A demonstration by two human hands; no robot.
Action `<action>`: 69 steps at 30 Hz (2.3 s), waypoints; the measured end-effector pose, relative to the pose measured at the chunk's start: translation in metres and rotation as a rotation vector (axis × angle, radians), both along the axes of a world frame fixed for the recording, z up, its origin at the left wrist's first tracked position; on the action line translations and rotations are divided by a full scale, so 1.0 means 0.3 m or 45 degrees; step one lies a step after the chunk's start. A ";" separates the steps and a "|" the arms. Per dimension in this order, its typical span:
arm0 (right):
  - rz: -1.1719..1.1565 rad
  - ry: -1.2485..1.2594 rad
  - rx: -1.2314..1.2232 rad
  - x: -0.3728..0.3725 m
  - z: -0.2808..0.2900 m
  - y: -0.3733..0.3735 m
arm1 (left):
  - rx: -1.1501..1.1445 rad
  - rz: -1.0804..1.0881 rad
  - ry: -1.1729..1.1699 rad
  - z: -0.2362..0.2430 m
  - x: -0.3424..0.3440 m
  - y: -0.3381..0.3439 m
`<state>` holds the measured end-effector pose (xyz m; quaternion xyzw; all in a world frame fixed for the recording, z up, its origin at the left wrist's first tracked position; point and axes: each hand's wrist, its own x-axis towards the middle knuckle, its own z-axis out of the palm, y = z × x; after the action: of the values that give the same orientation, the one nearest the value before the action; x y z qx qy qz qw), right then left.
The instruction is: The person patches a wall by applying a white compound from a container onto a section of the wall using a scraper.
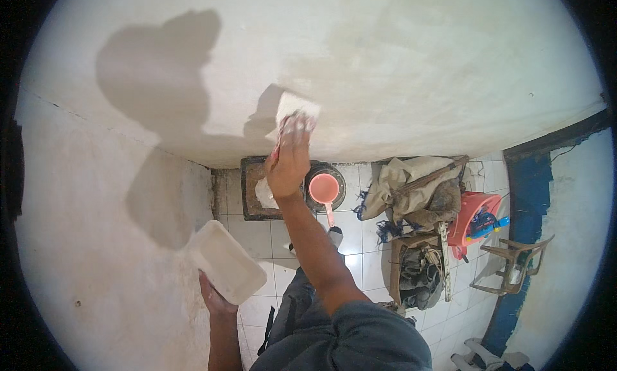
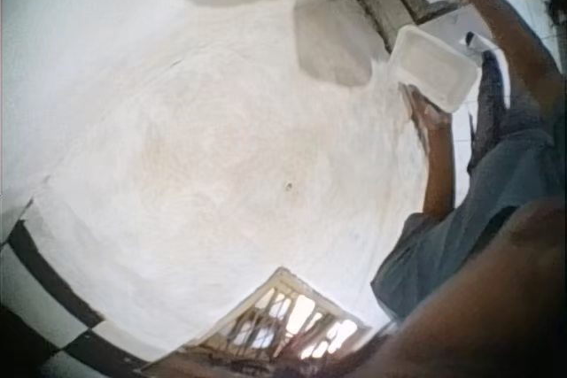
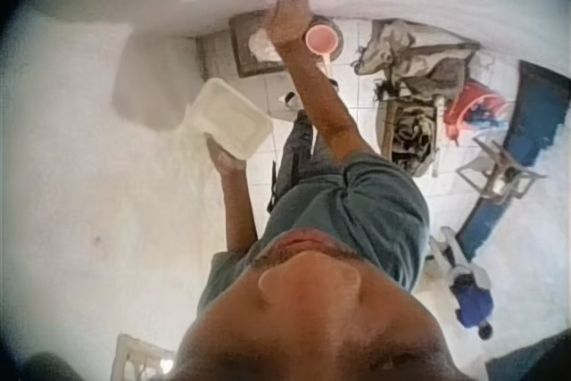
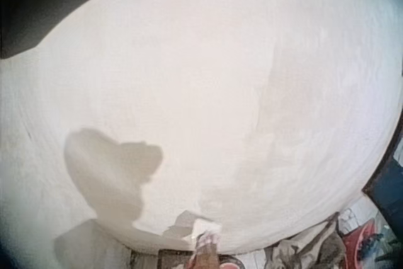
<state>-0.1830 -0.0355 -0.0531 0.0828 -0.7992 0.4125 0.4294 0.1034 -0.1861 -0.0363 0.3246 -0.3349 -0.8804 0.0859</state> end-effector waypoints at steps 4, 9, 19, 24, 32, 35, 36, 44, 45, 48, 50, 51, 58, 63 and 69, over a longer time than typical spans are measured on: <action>-0.155 -0.114 0.200 -0.144 -0.109 -0.026 | -0.019 -0.075 0.003 0.020 -0.031 0.035; 0.395 -0.416 0.124 0.081 -0.277 -0.048 | 0.013 -0.045 -0.033 0.047 -0.045 0.050; -0.473 -0.107 -0.407 -0.139 0.025 0.081 | 0.033 -0.082 0.031 0.047 -0.012 0.054; -0.122 -0.178 0.344 -0.036 -0.111 -0.225 | -0.024 -0.112 0.080 0.098 -0.035 0.037; 0.261 -0.695 0.301 0.216 -0.135 0.197 | 0.094 -0.180 0.146 0.114 -0.138 0.084; 0.261 -0.817 -0.317 0.312 0.293 0.340 | 0.169 -0.242 0.203 0.132 -0.195 0.132; 0.228 -0.804 -0.414 0.338 0.379 0.368 | 0.185 -0.244 0.202 0.143 -0.223 0.152; 0.304 -0.942 -0.005 0.481 0.589 0.380 | 0.206 -0.399 0.342 0.198 -0.324 0.276; 0.234 -1.007 0.168 0.489 0.602 0.371 | 0.213 -0.408 0.341 0.196 -0.324 0.285; 0.148 -1.072 0.360 0.479 0.641 0.351 | 0.192 -0.431 0.348 0.198 -0.337 0.308; 0.064 -1.174 0.556 0.463 0.664 0.334 | 0.238 -0.411 0.341 0.222 -0.340 0.329; 0.055 -1.174 0.553 0.453 0.652 0.327 | 0.240 -0.419 0.342 0.238 -0.342 0.346; 0.156 -0.930 0.888 0.539 0.566 0.154 | 0.171 -0.342 0.260 0.204 -0.374 0.402; 0.235 -1.048 0.821 0.506 0.594 0.146 | 0.195 -0.294 0.249 0.173 -0.366 0.368; 0.443 -0.938 0.392 0.447 0.603 0.231 | 0.189 -0.299 0.283 0.242 -0.358 0.337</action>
<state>-0.0490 0.0338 0.1278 0.1264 -0.9254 0.3567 0.0222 -0.0040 -0.0849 0.0363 0.1893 -0.2930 -0.9372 -0.0054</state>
